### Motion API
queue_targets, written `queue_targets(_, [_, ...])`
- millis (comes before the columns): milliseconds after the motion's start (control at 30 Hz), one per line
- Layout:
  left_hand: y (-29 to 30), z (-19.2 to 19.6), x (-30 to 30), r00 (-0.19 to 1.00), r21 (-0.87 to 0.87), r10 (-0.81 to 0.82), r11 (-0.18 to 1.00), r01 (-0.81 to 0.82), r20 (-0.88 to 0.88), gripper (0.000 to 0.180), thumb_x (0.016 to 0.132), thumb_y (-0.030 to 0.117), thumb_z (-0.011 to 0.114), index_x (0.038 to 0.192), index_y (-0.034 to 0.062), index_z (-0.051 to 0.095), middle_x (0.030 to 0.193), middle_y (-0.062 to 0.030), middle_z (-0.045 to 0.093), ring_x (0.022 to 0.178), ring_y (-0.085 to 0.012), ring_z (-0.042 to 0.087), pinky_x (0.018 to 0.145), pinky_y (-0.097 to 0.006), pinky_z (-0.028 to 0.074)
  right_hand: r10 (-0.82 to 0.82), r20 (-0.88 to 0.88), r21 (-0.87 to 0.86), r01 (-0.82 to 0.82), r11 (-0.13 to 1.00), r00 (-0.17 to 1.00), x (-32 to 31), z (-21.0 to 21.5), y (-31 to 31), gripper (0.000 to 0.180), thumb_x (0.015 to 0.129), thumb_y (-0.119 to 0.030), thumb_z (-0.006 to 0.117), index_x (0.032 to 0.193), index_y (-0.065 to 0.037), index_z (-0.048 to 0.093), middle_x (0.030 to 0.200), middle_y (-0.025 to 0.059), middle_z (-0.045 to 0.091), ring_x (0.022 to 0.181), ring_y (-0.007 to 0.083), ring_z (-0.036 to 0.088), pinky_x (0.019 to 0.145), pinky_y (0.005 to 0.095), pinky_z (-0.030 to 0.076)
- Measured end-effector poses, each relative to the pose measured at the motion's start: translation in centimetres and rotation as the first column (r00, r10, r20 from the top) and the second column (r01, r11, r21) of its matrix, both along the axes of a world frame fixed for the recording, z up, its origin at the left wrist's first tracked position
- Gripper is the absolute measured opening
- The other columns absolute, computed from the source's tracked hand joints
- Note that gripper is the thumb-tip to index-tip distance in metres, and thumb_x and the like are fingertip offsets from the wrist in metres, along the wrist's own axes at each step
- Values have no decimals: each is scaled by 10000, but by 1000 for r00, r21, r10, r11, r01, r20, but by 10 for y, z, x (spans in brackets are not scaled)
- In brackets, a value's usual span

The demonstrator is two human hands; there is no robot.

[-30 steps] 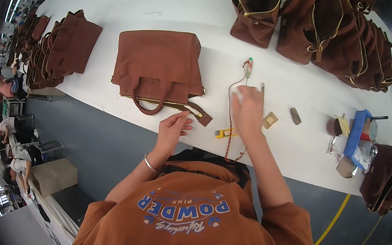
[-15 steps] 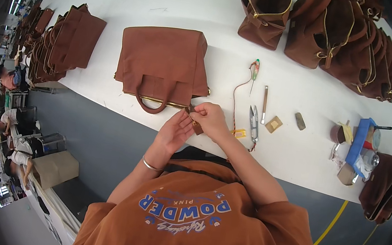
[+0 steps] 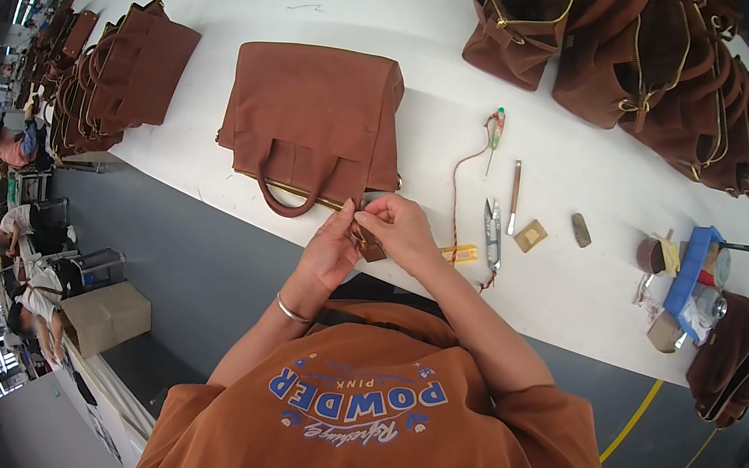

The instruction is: The person attaches a metal zipper pull to a brown handbag using a small hammer and a punch tool. They then use a green-handled tool to adjust the zipper mechanism and secure the hardware on the bag's exterior.

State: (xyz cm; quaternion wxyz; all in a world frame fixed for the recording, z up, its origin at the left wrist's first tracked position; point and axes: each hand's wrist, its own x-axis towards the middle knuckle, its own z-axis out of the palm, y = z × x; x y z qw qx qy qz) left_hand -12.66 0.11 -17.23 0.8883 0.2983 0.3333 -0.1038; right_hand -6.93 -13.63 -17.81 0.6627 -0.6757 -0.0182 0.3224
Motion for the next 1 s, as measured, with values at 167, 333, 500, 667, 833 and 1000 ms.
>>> queue_targets(167, [0, 4, -1, 999, 100, 14, 995, -9, -44, 169, 962, 270, 620, 934, 107, 587, 900, -7, 641, 844, -123, 614, 789, -303, 510, 11, 253, -152, 28, 988, 967, -2, 14, 6, 165, 909, -145, 662, 896, 14, 622, 728, 48, 651, 612, 78, 570, 548, 255, 461])
queue_targets(333, [0, 4, -3, 999, 143, 22, 990, -16, -37, 156, 956, 260, 631, 911, 117, 591, 920, -9, 650, 854, -118, 613, 796, -309, 500, 44, 420, -225, 57, 973, 906, -4, 11, 9, 152, 935, -136, 607, 893, 10, 613, 697, 52, 635, 595, 94, 575, 546, 266, 475])
queue_targets(500, [2, 4, -5, 999, 150, 5, 989, 1, -38, 167, 958, 274, 628, 901, 122, 592, 913, -1, 654, 848, -113, 615, 800, -310, 491, -198, 186, -126, 223, 967, 963, -8, 1, 8, 172, 924, -155, 588, 878, 9, 607, 676, 88, 624, 572, 142, 589, 545, 308, 483])
queue_targets(667, [5, -2, -7, 999, 147, -17, 989, 22, -30, 175, 959, 289, 626, 912, 122, 598, 906, 3, 657, 852, -107, 614, 792, -304, 482, -193, 85, -80, 200, 977, 977, -10, 5, 0, 184, 945, -164, 575, 920, 13, 619, 749, 56, 642, 603, 96, 586, 551, 253, 501])
queue_targets(833, [5, -1, -8, 999, 155, -22, 988, 27, -36, 177, 958, 294, 628, 909, 125, 604, 900, 3, 657, 852, -109, 613, 800, -299, 475, -53, 298, -111, 90, 990, 953, -8, 0, 0, 158, 929, -132, 579, 922, 15, 635, 762, 109, 659, 610, 164, 616, 585, 297, 504])
queue_targets(1000, [8, -7, -9, 999, 151, -37, 988, 39, -15, 187, 956, 290, 631, 878, 124, 594, 873, 2, 646, 852, -117, 613, 808, -302, 476, 65, 275, -181, -15, 983, 959, 2, 14, 0, 154, 910, -127, 590, 908, 18, 641, 757, 143, 662, 621, 220, 640, 613, 328, 506])
